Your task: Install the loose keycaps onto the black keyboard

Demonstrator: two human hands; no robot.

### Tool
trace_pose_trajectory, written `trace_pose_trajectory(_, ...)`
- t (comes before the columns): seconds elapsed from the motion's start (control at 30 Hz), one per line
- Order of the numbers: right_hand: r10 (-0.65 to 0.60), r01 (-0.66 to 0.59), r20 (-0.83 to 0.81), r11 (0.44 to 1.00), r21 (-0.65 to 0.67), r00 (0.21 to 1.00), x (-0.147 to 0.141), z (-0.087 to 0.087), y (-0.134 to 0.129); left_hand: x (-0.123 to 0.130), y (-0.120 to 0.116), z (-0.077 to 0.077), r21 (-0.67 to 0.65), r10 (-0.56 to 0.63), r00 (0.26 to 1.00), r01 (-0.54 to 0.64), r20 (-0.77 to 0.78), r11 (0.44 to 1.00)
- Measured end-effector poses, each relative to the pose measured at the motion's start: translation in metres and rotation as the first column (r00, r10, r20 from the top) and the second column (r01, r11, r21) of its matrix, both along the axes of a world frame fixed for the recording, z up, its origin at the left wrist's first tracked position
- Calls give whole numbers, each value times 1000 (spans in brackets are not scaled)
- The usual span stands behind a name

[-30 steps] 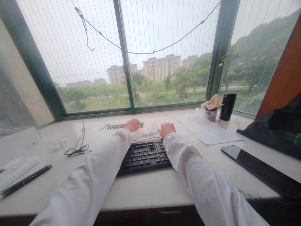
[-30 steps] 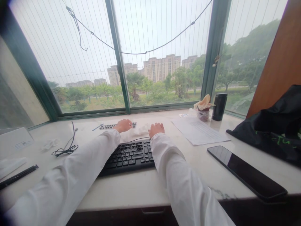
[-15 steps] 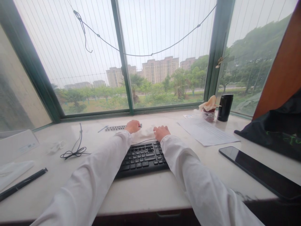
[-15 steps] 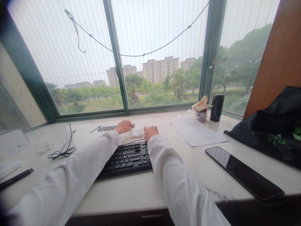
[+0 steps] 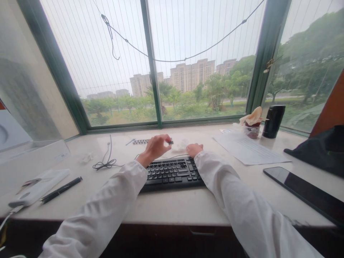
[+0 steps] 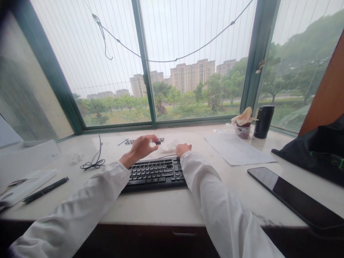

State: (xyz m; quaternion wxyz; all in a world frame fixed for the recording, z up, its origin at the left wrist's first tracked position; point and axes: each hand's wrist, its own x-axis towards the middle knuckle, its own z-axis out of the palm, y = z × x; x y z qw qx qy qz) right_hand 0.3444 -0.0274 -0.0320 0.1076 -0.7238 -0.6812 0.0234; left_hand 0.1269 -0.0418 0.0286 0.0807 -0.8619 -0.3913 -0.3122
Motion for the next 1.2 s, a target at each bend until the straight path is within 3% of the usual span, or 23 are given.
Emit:
trace_pose_trajectory(0.17,-78,91,-96,986,137,992,-2,16,-6,-3,-14,-16,-27,0,999,1,36,1000)
trace_pose_trajectory(0.27,-15,114,-326,951,287,945,-4,27,-11,-9,-14,-22,-38,-29,1000,29,9,999)
trace_pose_trajectory(0.37,187,147,-663,899,414,725,-9,33,-15,-15,-13,-24,-33,-41,999,42,30,999)
trace_pose_trajectory(0.5,382,4,-835,909,417,396,-20,32,-21,-18,-15,-23,-39,-24,997,27,67,999)
trace_pose_trajectory(0.6,443,-145,-844,896,419,302,-32,29,-26,-16,-16,-23,-29,-38,995,41,90,999)
trace_pose_trajectory(0.83,541,-358,-767,831,426,345,-52,28,-39,-16,-16,-27,-6,-44,991,46,126,999)
trace_pose_trajectory(0.93,550,-308,-715,835,456,432,-53,23,-36,-16,-17,-28,-18,-68,989,71,133,997)
trace_pose_trajectory(1.03,478,-229,-706,876,424,522,-52,19,-33,-15,-20,-28,-24,-76,989,80,128,997)
trace_pose_trajectory(1.2,365,-176,-769,931,321,525,-53,18,-33,-13,-24,-25,-5,-44,994,45,102,999)
